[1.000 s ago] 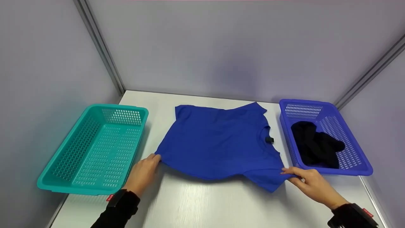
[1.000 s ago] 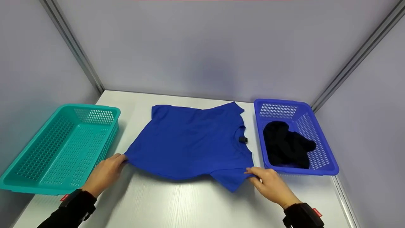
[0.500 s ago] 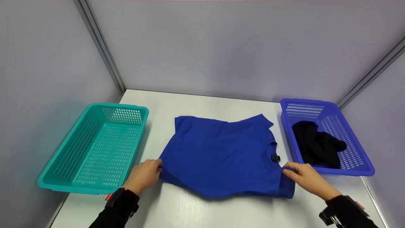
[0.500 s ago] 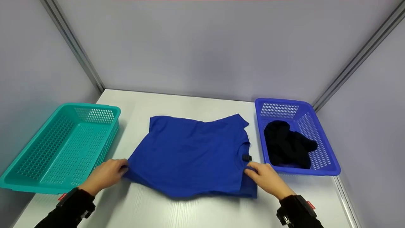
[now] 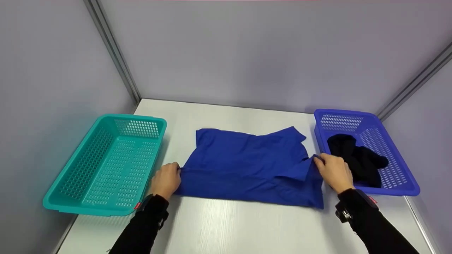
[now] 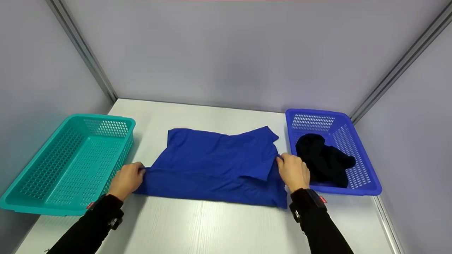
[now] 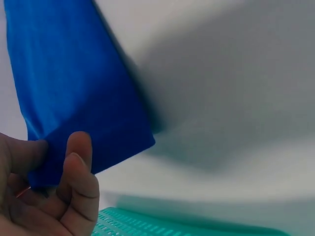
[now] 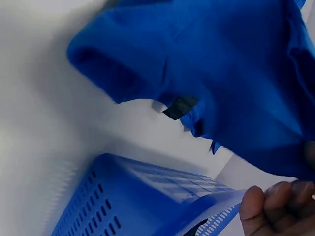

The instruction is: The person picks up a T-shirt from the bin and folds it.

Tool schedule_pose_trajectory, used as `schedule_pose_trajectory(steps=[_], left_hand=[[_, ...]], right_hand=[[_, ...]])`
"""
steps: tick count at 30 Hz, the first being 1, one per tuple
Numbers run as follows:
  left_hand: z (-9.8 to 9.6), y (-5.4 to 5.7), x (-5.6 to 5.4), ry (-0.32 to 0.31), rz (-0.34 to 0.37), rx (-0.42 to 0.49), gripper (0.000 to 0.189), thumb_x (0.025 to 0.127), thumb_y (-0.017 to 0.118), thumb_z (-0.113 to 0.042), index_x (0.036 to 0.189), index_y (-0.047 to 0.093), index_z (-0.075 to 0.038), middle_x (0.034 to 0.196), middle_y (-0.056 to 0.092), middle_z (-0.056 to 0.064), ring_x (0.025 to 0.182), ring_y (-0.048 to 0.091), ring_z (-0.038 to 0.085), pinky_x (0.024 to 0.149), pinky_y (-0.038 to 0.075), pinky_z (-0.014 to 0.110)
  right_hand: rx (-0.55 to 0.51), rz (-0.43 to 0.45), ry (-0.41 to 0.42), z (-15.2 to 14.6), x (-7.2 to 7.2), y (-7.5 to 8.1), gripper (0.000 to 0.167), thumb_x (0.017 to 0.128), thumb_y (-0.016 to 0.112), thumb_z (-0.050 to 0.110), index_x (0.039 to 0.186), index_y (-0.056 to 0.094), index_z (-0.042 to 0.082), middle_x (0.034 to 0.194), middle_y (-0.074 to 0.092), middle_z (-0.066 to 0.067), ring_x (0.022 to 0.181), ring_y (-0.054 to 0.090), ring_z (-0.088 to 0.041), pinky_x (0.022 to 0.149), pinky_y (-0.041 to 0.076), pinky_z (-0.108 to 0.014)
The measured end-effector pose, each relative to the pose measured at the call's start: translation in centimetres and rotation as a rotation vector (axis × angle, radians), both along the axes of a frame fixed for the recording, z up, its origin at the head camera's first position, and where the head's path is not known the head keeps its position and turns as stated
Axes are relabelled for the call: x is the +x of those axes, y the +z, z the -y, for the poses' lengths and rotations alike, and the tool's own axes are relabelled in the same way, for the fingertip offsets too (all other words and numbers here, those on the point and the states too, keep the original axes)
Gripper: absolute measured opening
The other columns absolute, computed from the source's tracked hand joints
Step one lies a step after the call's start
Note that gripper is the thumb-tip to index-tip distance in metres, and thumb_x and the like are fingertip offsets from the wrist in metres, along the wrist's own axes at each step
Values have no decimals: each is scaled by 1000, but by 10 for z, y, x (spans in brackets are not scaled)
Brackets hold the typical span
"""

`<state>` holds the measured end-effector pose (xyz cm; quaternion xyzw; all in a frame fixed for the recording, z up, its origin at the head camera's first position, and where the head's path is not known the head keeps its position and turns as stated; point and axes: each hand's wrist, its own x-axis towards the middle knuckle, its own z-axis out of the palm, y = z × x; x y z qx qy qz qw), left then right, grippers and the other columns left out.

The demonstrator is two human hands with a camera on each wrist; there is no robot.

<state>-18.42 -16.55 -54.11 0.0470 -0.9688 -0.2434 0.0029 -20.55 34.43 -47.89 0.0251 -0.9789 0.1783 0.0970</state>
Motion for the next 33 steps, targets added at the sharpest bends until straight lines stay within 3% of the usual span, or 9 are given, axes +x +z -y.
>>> schedule_pose_trajectory(steps=[6,11,14,17,20,23,27,30,33], left_hand=[[-3,-7,-7,15,-31,1,10,100,65,-8,97,69,0,96,70,22,93,70,49,75,57,63],[-7,-16,-7,44,-90,28,13,101,64,-6,111,67,0,112,66,22,96,69,49,74,57,62],[-11,-19,-6,42,-155,-16,19,100,65,-6,118,68,0,125,63,23,104,66,50,75,57,63],[-15,-22,-5,-55,-218,-82,17,95,67,-3,111,71,1,120,63,24,104,61,48,79,56,61],[-20,-29,0,-229,-260,-120,10,92,70,-1,102,72,1,106,63,20,97,59,43,83,54,56],[-26,-35,7,-368,-229,-113,7,92,73,-3,99,71,-2,101,61,16,93,58,37,83,53,53],[-28,-38,13,-424,-156,-100,16,93,75,-3,108,70,-1,105,60,17,95,56,39,85,52,54],[-28,-39,15,-424,-147,-95,20,93,76,-3,111,69,-1,109,60,19,98,56,40,87,52,56],[-26,-43,14,-384,-188,-107,20,92,76,-4,111,70,-1,119,61,22,109,56,44,93,51,58]], right_hand=[[-124,151,-91,7,-10,-1,27,107,59,27,98,71,5,74,69,-15,62,72,-29,64,54,-49],[-189,159,-118,9,-8,-11,37,107,55,24,133,64,-1,108,77,-26,101,74,-47,92,51,-64],[-169,152,-93,11,-2,-21,39,105,54,17,139,61,-1,111,76,-26,102,71,-50,88,52,-64],[-124,129,-21,13,4,-35,24,98,55,8,114,71,0,93,77,-20,83,71,-41,75,54,-57],[-78,148,97,19,9,-53,15,90,59,0,85,72,4,80,71,-11,75,66,-29,70,53,-50],[7,189,217,27,13,-68,14,87,63,-2,79,71,6,82,68,-10,79,66,-31,74,54,-52],[96,198,321,37,15,-79,32,91,63,-5,121,72,-2,126,69,-23,116,64,-52,98,51,-65],[111,192,350,41,14,-83,62,95,61,-6,155,50,4,163,41,-25,143,40,-62,110,35,-77],[107,217,347,43,17,-87,66,97,60,-6,160,43,4,169,32,-24,148,32,-61,113,29,-78]])
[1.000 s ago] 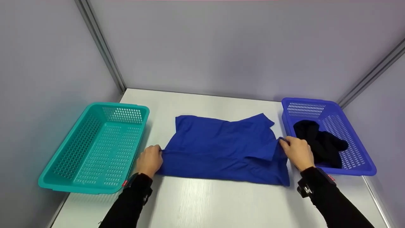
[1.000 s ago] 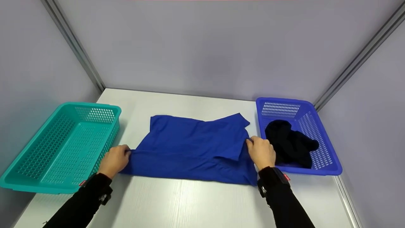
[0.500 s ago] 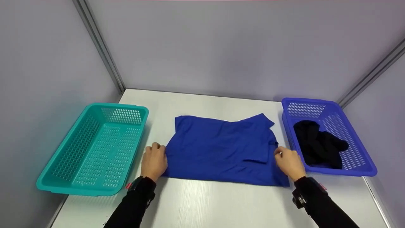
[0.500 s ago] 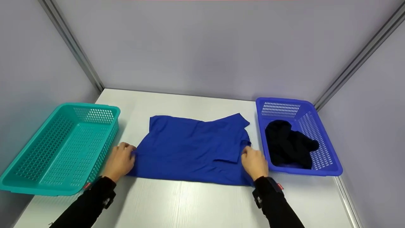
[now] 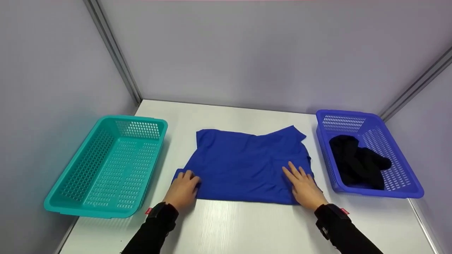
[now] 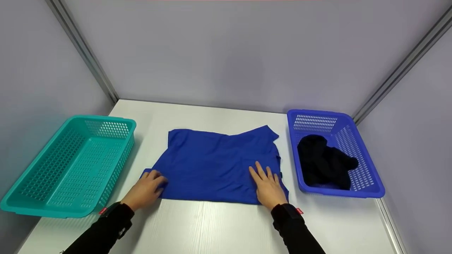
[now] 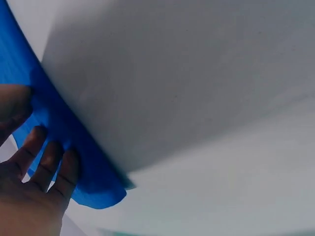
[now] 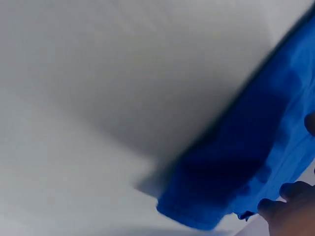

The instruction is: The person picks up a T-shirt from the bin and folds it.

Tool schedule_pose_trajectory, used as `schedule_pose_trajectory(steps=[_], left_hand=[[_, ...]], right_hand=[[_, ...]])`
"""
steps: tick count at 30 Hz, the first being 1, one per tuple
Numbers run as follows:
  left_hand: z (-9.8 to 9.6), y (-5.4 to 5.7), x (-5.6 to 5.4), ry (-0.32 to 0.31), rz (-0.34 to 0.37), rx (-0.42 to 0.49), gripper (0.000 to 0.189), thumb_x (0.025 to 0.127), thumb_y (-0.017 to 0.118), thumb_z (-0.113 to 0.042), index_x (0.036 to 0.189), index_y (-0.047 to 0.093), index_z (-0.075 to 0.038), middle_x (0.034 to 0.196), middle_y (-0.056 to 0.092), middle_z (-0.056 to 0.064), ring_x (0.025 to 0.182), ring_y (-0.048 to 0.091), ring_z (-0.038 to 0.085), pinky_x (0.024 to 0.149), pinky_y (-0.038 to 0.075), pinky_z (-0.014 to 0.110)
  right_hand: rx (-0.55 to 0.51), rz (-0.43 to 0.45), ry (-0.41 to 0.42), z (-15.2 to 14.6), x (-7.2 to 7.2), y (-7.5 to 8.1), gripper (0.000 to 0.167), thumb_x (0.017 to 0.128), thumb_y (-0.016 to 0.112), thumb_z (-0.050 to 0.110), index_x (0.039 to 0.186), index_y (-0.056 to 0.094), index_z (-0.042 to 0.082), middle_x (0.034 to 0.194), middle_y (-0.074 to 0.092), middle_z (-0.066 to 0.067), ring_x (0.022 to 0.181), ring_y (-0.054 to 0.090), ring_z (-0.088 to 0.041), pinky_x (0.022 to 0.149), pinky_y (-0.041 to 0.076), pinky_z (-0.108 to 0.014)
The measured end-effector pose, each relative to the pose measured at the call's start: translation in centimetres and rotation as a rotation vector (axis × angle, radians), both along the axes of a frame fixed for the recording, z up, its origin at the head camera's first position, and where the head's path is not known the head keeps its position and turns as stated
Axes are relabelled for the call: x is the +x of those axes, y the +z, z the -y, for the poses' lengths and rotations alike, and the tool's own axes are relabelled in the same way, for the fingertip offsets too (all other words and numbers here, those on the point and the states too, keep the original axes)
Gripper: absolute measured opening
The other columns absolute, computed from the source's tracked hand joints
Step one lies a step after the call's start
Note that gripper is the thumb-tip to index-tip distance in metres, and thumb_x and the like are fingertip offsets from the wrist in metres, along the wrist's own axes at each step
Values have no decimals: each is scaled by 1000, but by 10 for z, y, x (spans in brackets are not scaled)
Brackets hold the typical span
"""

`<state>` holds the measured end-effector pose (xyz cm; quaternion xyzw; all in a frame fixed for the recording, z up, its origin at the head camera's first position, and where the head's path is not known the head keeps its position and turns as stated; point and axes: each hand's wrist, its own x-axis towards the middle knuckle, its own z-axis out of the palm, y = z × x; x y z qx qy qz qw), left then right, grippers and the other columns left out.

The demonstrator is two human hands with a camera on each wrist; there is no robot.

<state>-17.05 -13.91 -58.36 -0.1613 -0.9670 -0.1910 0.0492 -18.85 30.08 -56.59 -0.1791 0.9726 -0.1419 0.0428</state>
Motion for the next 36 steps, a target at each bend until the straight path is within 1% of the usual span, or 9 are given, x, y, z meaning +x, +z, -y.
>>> schedule_pose_trajectory(steps=[5,11,14,18,21,26,31,34,36], left_hand=[[1,-5,-8,210,32,83,46,94,75,-10,136,62,2,145,52,32,129,51,55,102,47,66],[7,3,-22,388,329,406,65,103,63,-18,155,35,10,148,48,39,133,50,58,109,43,65],[9,9,-27,430,457,560,62,109,52,-28,152,37,14,150,48,40,139,49,54,115,41,61],[10,16,-28,434,545,586,55,106,54,-28,138,55,16,138,60,36,129,59,49,109,47,58],[10,20,-28,414,588,574,39,96,62,-21,115,67,14,116,70,28,109,66,40,99,53,51],[7,26,-29,355,656,663,14,83,64,-15,84,53,-8,94,54,8,91,52,26,82,42,38],[6,31,-31,363,688,898,21,80,61,-5,97,49,-8,107,56,9,97,54,26,80,44,36],[8,34,-33,344,709,1079,51,80,59,4,128,49,-11,126,57,13,105,58,28,84,49,39],[11,36,-35,319,700,1167,74,82,57,8,151,44,-17,144,52,18,122,56,33,98,48,44]], right_hand=[[7,60,-18,2,10,-9,55,99,61,-3,153,50,-2,161,43,-29,150,32,-58,118,27,-74],[-3,27,-36,3,15,-15,42,98,62,-2,140,62,-3,152,54,-26,146,41,-55,118,26,-76],[-7,-28,-37,3,16,-14,33,96,64,-2,129,68,-2,141,63,-21,139,52,-49,115,26,-78],[22,-90,-34,3,16,-13,35,94,68,0,129,69,0,127,69,-16,129,61,-41,114,24,-81],[86,-118,-22,3,17,-14,48,93,71,4,140,63,2,122,67,-16,126,62,-42,114,22,-83],[168,-112,-11,1,19,-16,51,92,73,8,143,63,5,117,60,-17,123,55,-47,112,22,-85],[158,-95,-15,0,19,-18,46,94,73,9,140,66,7,109,55,-14,120,54,-48,110,24,-85],[148,-89,-10,-1,19,-17,46,94,72,9,140,66,7,107,54,-13,120,54,-48,109,26,-85],[143,-82,-7,0,19,-16,46,95,72,9,140,66,7,106,53,-12,120,54,-48,108,26,-85]])
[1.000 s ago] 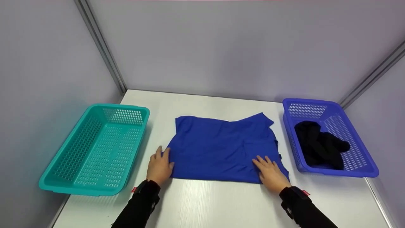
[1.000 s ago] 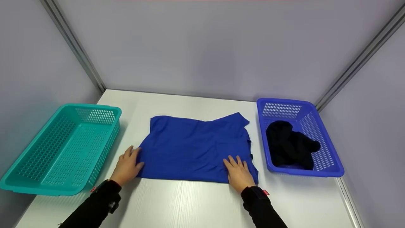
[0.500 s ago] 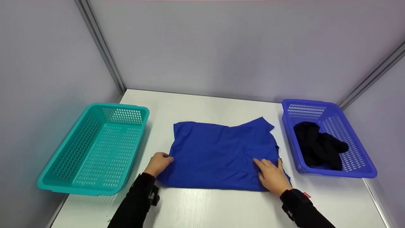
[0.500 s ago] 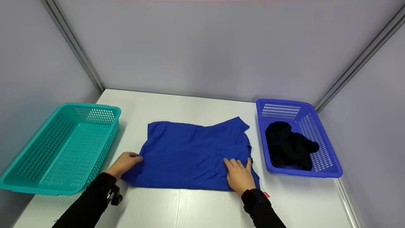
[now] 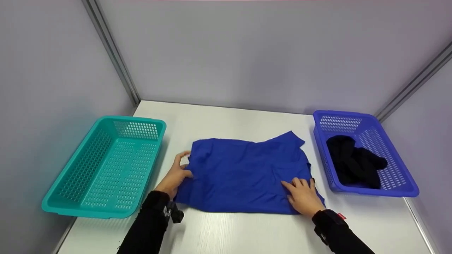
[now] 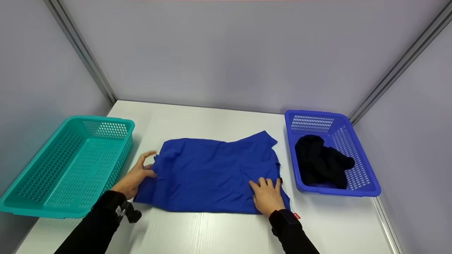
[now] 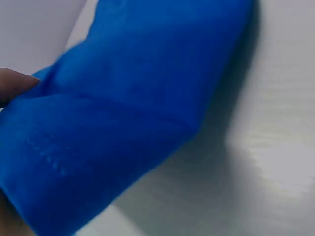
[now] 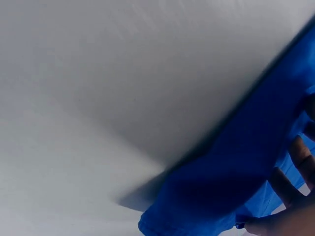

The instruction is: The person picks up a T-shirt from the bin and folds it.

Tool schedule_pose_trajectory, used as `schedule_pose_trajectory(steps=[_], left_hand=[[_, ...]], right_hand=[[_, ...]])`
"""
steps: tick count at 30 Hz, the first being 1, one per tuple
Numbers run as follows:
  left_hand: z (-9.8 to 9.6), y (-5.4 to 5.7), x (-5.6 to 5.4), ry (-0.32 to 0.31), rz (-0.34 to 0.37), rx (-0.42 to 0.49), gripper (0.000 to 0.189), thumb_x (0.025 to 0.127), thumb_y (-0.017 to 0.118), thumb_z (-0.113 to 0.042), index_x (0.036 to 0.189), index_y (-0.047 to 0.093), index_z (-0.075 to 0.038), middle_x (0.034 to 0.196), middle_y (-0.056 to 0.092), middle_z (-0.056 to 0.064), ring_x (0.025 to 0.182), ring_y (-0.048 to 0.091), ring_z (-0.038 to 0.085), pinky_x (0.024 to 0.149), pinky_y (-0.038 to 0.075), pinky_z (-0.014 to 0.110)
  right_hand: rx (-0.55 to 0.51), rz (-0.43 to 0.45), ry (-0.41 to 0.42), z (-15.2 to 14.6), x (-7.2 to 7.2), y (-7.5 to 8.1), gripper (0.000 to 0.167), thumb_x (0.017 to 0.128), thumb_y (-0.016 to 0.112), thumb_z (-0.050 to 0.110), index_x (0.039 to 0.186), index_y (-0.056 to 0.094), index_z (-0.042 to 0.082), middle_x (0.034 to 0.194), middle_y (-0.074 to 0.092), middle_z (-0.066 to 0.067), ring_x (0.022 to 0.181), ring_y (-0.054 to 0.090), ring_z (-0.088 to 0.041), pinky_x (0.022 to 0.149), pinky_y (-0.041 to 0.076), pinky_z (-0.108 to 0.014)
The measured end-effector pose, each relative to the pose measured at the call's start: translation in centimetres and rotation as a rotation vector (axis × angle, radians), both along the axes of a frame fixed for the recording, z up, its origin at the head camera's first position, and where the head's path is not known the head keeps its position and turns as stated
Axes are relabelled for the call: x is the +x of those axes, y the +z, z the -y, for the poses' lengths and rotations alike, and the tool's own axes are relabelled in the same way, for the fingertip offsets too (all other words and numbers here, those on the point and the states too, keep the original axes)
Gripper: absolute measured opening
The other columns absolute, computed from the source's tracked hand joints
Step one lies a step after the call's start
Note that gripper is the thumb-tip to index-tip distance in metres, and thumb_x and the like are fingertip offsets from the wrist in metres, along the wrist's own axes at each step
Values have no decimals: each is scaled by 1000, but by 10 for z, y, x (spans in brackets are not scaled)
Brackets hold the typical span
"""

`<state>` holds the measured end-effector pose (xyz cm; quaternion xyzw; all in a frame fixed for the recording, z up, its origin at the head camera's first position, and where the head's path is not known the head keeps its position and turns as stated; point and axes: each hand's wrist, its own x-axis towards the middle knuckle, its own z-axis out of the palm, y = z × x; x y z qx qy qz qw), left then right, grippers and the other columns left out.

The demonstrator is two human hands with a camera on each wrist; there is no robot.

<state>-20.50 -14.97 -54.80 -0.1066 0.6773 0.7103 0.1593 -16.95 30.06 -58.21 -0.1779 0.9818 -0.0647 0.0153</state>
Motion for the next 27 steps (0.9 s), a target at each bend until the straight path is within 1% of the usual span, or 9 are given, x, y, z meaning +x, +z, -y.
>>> schedule_pose_trajectory(steps=[3,5,7,10,14,17,20,23,27], left_hand=[[2,1,-1,33,-69,-10,72,93,56,3,162,40,-11,161,39,23,149,38,38,121,32,51],[2,0,-2,62,-140,-142,52,100,57,-3,152,52,0,160,44,26,153,34,40,126,27,52],[0,-1,-1,76,-211,-335,37,103,59,-6,137,64,7,147,57,28,145,47,42,121,36,53],[-4,-5,0,64,-290,-633,23,98,62,-1,118,70,8,122,70,28,118,65,44,103,50,55],[-9,-8,4,-24,-261,-807,29,91,60,0,119,67,4,119,68,28,107,67,44,94,53,58],[-10,-9,6,-106,-223,-855,40,91,58,0,129,65,7,126,61,33,114,65,50,99,51,61],[-9,-11,4,-133,-226,-853,45,93,57,-2,136,63,8,132,57,34,124,60,52,106,48,63],[-10,-14,0,-82,-259,-760,38,99,61,-8,133,62,9,132,59,31,127,59,48,107,47,60],[-12,-13,-7,11,-233,-555,37,104,64,-12,135,56,6,104,62,18,94,62,33,85,50,44]], right_hand=[[1,4,7,1,0,1,46,95,72,9,140,65,7,107,54,-13,119,54,-47,109,27,-84],[5,-9,14,1,0,2,45,95,73,9,139,66,7,108,55,-14,118,55,-47,108,28,-84],[-2,-30,18,1,0,2,41,94,73,8,135,68,5,108,56,-14,116,55,-46,108,32,-81],[-28,-92,24,2,-1,1,29,92,75,6,120,73,4,108,56,-14,110,57,-44,104,40,-73],[-81,-163,44,3,-5,-1,9,89,76,5,92,69,3,125,61,-21,125,55,-52,110,41,-67],[-92,-111,42,4,-7,-1,18,90,76,7,85,59,6,143,58,-26,138,46,-61,116,32,-73],[-87,-25,11,5,-7,-1,18,93,75,10,99,59,4,148,56,-25,139,46,-61,115,24,-80],[-85,3,-16,4,-8,-1,41,94,76,13,130,59,1,147,56,-22,138,50,-55,112,21,-84],[-81,23,-28,4,-11,3,74,93,78,14,157,44,3,143,57,-20,137,51,-50,110,18,-88]])
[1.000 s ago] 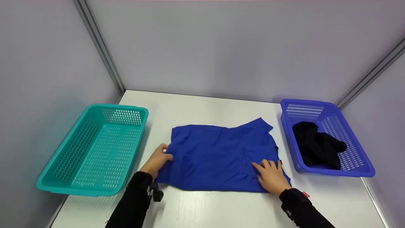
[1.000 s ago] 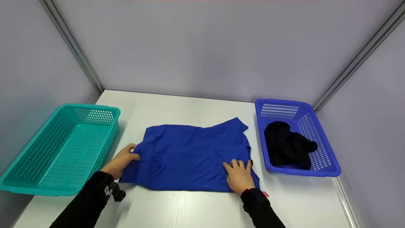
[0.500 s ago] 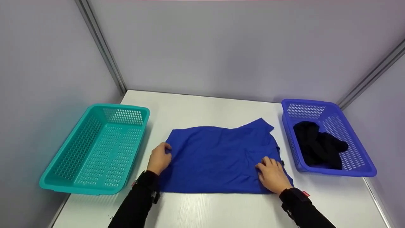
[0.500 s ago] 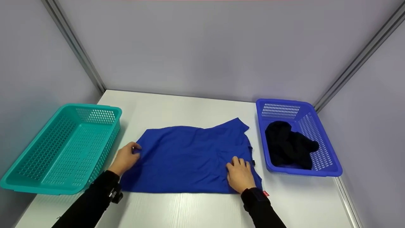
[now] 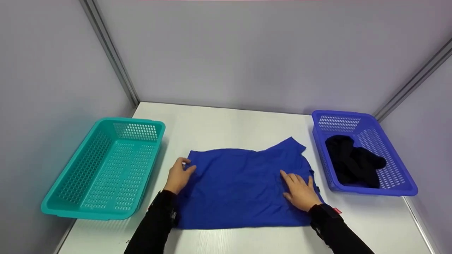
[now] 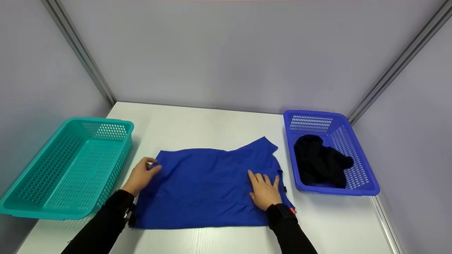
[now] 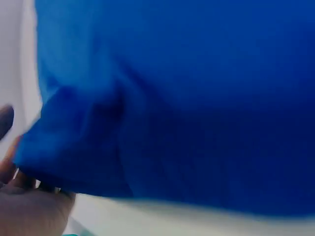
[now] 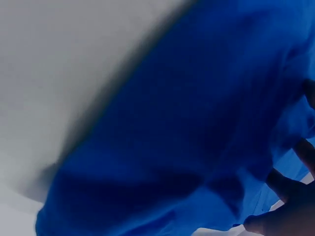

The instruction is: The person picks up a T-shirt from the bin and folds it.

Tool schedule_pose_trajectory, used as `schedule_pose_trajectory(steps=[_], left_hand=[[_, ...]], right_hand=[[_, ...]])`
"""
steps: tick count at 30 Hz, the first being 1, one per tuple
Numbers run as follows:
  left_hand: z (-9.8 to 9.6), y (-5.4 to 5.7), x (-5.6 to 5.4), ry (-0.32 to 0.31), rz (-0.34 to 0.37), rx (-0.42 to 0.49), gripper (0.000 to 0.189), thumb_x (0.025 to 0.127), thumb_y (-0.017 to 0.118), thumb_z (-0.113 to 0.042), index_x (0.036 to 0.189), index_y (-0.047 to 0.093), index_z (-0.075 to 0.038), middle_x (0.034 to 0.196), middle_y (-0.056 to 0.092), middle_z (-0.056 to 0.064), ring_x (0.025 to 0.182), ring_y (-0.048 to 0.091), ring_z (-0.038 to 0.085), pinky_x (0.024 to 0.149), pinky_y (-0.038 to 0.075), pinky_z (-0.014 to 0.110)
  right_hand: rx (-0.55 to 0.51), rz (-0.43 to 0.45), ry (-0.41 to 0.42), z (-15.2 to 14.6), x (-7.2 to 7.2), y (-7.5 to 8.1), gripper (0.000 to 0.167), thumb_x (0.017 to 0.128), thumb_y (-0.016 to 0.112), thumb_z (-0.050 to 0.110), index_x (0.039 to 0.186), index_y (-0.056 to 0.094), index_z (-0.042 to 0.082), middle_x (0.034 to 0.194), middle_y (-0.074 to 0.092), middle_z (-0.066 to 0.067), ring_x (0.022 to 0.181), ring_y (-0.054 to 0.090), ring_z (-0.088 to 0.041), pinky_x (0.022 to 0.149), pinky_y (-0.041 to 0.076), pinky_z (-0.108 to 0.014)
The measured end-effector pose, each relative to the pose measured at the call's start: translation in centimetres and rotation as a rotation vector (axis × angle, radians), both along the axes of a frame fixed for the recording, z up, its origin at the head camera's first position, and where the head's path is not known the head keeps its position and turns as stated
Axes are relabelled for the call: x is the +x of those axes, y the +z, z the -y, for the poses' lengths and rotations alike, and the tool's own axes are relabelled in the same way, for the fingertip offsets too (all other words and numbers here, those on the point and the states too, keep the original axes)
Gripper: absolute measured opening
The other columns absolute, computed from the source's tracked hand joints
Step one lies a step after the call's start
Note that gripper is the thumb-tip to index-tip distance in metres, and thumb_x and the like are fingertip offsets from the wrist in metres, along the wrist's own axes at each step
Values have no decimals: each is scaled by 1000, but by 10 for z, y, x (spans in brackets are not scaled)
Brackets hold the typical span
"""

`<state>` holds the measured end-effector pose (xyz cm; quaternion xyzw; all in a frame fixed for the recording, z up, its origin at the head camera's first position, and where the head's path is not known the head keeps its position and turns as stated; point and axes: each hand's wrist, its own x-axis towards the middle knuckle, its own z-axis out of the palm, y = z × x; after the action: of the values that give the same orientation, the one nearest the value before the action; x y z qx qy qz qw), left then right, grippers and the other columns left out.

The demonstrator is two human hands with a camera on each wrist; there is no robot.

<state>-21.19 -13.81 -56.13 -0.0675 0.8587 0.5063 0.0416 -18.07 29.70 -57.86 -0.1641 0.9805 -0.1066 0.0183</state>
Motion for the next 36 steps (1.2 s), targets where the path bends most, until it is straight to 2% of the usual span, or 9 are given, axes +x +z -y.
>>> schedule_pose_trajectory(steps=[4,7,12,19,23,28,30,34,36], left_hand=[[0,5,-4,19,45,90,48,99,58,1,147,50,2,96,61,13,82,56,26,74,45,36],[-2,8,-3,-19,58,80,62,89,48,13,150,51,1,119,67,25,105,65,36,90,52,44],[-5,9,1,-79,20,53,62,86,39,16,143,60,3,145,60,29,139,53,44,116,42,56],[-13,10,1,-80,-99,77,7,100,69,-9,102,75,-6,99,72,9,94,65,24,89,50,39],[-20,12,2,-145,-141,34,10,95,72,-3,103,66,-5,81,58,1,75,53,15,75,44,32],[-27,11,1,-223,-67,-27,62,86,59,7,146,52,0,77,47,2,69,45,18,69,38,33],[-29,9,3,-249,-26,-67,77,82,58,5,157,41,2,91,62,9,80,57,22,75,44,36],[-32,5,8,-348,-22,-178,64,81,60,3,145,54,8,120,67,26,107,64,36,94,51,50],[-34,3,12,-398,-49,-235,45,81,62,2,126,66,8,114,67,24,104,64,35,95,51,53]], right_hand=[[16,49,-19,2,-4,6,78,92,79,16,159,41,3,139,58,-20,135,50,-52,109,16,-89],[28,83,-39,3,-7,9,72,92,79,17,155,48,1,128,58,-19,130,49,-51,110,16,-88],[0,56,-41,0,-9,10,52,90,82,20,134,63,0,123,53,-21,132,44,-53,110,17,-88],[-98,115,-25,-5,-14,8,34,88,82,17,102,53,7,160,40,-32,148,20,-68,114,6,-86],[-113,114,-26,-4,-17,11,40,87,83,17,111,54,5,140,55,-26,141,41,-62,110,9,-89],[-73,123,-46,-4,-20,13,84,86,86,20,155,43,-1,138,54,-27,137,46,-56,107,9,-91],[-49,149,-60,-5,-22,13,89,87,85,24,159,39,-2,141,52,-29,138,43,-58,108,8,-91],[-36,159,-86,-8,-24,11,80,86,85,31,150,50,-3,136,52,-31,137,40,-58,110,11,-89],[-55,148,-91,-9,-24,11,71,84,87,33,138,57,-2,134,50,-32,138,37,-59,110,11,-88]])
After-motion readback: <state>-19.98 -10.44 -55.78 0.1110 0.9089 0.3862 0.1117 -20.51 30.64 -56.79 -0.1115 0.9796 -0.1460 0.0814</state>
